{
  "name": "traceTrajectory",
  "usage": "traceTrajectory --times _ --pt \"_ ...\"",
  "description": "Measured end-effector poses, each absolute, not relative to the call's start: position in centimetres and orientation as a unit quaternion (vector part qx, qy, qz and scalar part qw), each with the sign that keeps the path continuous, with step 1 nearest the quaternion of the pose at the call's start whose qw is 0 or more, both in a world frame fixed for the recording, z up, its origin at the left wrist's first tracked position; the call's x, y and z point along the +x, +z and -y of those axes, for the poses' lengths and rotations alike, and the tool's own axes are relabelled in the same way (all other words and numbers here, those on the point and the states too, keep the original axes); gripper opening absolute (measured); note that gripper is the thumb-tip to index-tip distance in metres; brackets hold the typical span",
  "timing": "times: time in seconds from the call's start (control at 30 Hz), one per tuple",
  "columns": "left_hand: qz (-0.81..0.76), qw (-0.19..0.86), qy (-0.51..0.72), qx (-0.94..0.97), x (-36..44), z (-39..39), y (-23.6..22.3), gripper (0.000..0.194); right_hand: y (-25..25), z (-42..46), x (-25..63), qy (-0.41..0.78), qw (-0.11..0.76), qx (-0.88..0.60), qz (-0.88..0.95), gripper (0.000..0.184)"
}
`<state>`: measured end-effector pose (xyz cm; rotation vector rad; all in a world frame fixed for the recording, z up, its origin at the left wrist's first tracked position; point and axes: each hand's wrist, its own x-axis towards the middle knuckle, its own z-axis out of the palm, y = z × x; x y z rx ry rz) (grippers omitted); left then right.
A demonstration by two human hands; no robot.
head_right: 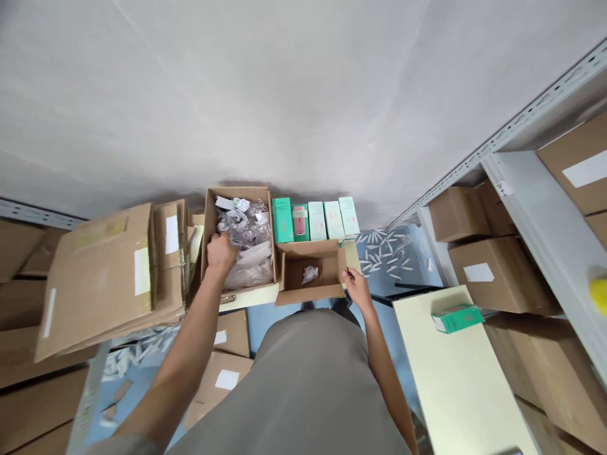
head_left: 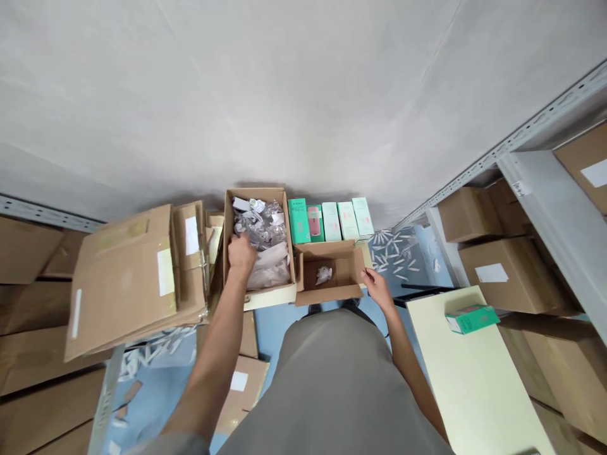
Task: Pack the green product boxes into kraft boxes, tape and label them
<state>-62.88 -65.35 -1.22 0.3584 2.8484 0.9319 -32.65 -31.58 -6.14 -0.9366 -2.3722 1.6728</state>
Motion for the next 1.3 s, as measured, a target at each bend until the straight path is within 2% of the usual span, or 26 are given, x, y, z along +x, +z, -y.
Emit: traceTrajectory --times 0.1,0.17,0.23,0.33,0.43,0.63,0.7,0.83,0.87,0.97,1.07,1.2,1.3 --pt "-0.966 0.000 0.250 0.059 -61.4 64.8 1.1 0.045 -5.9 31.8 -32.4 0.548 0.040 -0.305 0.778 0.043" --pt "-0.958 -0.013 0.266 0.108 -59.5 63.4 2.6 0.048 -5.6 31.9 -32.3 0.548 0.037 -0.300 0.780 0.041" --pt "-0.924 0.015 0.325 0.199 -56.9 61.2 3.5 0.051 -5.5 31.9 -32.3 0.547 0.036 -0.301 0.781 0.041" --pt "-0.854 0.115 0.395 0.319 -52.8 57.5 3.5 0.054 -5.6 31.9 -32.4 0.540 0.036 -0.311 0.781 0.042" --pt "-0.845 0.104 0.387 0.356 -51.5 55.8 2.2 0.058 -6.0 32.0 -32.4 0.538 0.045 -0.320 0.778 0.045" --pt "-0.901 -0.044 0.380 0.207 -62.0 57.8 -1.9 0.054 -6.3 32.1 -32.4 0.541 0.038 -0.306 0.782 0.045" --pt "-0.909 -0.026 0.372 0.184 -66.0 57.8 -3.2 0.053 -6.3 32.0 -32.4 0.536 0.035 -0.305 0.786 0.044" --pt "-0.913 0.019 0.367 0.174 -69.3 57.1 -5.1 0.020 -6.6 32.1 -32.6 0.527 0.046 -0.304 0.792 0.040" --pt "-0.915 0.025 0.366 0.169 -69.3 57.1 -5.4 0.017 -6.7 32.2 -32.6 0.527 0.047 -0.306 0.792 0.039" --pt "-0.920 0.023 0.360 0.154 -68.8 57.9 -5.6 0.024 -7.1 32.4 -32.5 0.528 0.051 -0.309 0.789 0.036" --pt "-0.908 -0.019 0.394 0.141 -67.7 58.9 -4.2 0.031 -7.3 32.6 -32.2 0.527 0.052 -0.305 0.791 0.036" --pt "-0.851 -0.118 0.487 0.156 -63.0 58.4 0.2 0.040 -7.2 32.6 -32.0 0.518 0.045 -0.312 0.795 0.035" --pt "-0.813 -0.099 0.524 0.234 -56.6 56.7 2.8 0.037 -7.0 32.6 -32.1 0.520 0.045 -0.317 0.792 0.034"
